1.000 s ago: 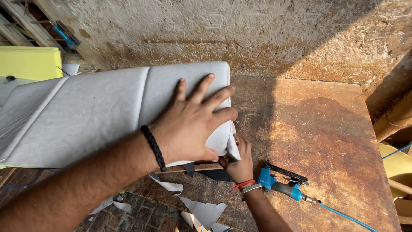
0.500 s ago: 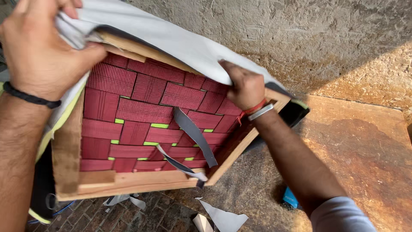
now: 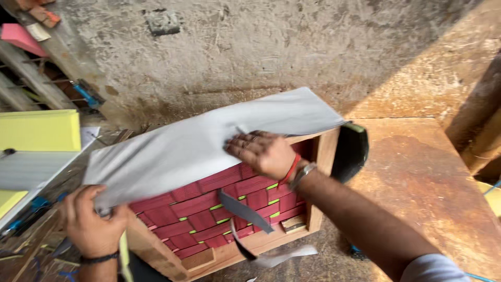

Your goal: The person stretches and secures a light gray fabric cover over a seat cushion using a pneumatic staple gun. They repeatedly pull the fabric taut, fold edges, and staple the underside of the wooden frame to attach the cover.

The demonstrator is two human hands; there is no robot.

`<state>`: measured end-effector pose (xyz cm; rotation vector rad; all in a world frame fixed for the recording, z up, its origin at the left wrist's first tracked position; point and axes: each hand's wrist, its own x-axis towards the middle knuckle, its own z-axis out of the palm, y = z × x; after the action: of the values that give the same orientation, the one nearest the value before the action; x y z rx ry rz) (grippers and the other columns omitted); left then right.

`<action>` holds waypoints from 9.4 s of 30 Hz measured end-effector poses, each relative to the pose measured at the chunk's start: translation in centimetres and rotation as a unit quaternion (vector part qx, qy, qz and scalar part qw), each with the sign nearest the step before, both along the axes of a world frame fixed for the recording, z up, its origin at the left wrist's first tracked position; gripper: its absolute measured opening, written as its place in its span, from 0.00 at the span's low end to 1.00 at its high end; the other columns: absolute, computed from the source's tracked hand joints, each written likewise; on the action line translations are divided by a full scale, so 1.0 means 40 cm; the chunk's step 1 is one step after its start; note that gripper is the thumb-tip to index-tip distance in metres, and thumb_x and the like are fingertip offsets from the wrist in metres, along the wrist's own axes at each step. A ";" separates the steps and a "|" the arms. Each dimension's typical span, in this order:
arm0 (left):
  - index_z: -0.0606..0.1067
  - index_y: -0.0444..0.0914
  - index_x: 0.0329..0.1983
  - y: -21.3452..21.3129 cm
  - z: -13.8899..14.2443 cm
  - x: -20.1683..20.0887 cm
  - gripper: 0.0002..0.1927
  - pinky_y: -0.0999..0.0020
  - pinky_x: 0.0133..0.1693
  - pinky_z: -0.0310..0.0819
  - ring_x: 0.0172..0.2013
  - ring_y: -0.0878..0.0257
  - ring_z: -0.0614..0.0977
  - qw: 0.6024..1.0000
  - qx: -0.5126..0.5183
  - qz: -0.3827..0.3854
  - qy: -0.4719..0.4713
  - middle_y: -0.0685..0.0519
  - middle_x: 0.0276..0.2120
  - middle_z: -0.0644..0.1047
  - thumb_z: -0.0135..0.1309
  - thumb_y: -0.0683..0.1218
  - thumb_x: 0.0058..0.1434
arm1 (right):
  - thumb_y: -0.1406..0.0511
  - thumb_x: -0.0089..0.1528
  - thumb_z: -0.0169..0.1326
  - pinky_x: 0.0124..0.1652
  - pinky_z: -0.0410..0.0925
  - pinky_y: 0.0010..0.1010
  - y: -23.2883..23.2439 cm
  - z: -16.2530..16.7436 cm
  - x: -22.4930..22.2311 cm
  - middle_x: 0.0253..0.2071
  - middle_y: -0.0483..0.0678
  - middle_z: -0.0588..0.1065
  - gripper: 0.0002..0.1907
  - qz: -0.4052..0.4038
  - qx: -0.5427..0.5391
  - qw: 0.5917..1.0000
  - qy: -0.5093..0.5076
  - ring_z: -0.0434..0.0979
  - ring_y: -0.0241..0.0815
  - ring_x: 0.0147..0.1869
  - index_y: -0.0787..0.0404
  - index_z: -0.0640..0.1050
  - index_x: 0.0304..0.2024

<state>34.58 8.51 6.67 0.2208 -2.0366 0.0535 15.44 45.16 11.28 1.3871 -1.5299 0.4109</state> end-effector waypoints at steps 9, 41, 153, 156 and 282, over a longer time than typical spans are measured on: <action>0.58 0.39 0.71 0.504 0.095 -0.093 0.56 0.41 0.66 0.50 0.68 0.43 0.61 0.932 -0.082 -0.105 -0.338 0.38 0.70 0.59 0.62 0.70 0.44 | 0.52 0.45 0.71 0.59 0.68 0.50 0.390 -0.043 0.145 0.68 0.55 0.65 0.50 -0.177 -0.070 0.932 -0.308 0.69 0.55 0.68 0.62 0.69 0.66; 0.71 0.41 0.19 0.832 0.051 -0.326 0.10 0.60 0.21 0.74 0.18 0.61 0.78 0.888 -0.087 -0.388 -0.231 0.54 0.14 0.71 0.51 0.35 0.53 | 0.71 0.49 0.64 0.30 0.68 0.35 0.462 -0.197 0.119 0.30 0.49 0.74 0.11 -0.197 -0.183 0.899 -0.347 0.75 0.46 0.31 0.61 0.74 0.30; 0.69 0.39 0.66 0.094 0.007 0.212 0.33 0.50 0.57 0.75 0.54 0.42 0.79 0.950 0.247 0.161 -0.101 0.39 0.57 0.76 0.61 0.39 0.55 | 0.65 0.54 0.64 0.49 0.74 0.38 -0.004 -0.384 0.164 0.49 0.50 0.79 0.22 0.190 0.093 0.857 -0.470 0.80 0.49 0.51 0.57 0.78 0.52; 0.75 0.38 0.60 0.056 -0.058 0.209 0.28 0.57 0.52 0.80 0.49 0.46 0.85 0.982 0.166 0.064 0.056 0.43 0.52 0.80 0.56 0.31 0.54 | 0.65 0.50 0.65 0.49 0.71 0.40 -0.204 -0.148 0.301 0.51 0.54 0.76 0.27 0.217 0.068 0.933 -0.278 0.76 0.54 0.53 0.60 0.78 0.53; 0.65 0.42 0.70 0.016 -0.058 0.189 0.45 0.62 0.69 0.70 0.69 0.56 0.72 0.902 0.373 -0.207 -0.067 0.49 0.68 0.70 0.67 0.28 0.50 | 0.48 0.59 0.58 0.51 0.77 0.41 0.115 -0.678 0.071 0.52 0.50 0.82 0.28 -0.142 0.152 0.700 -0.683 0.86 0.47 0.50 0.53 0.80 0.57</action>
<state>42.12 9.15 4.34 0.2546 -2.1133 -1.0154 18.27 49.77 -15.84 0.9423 -3.0827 1.1930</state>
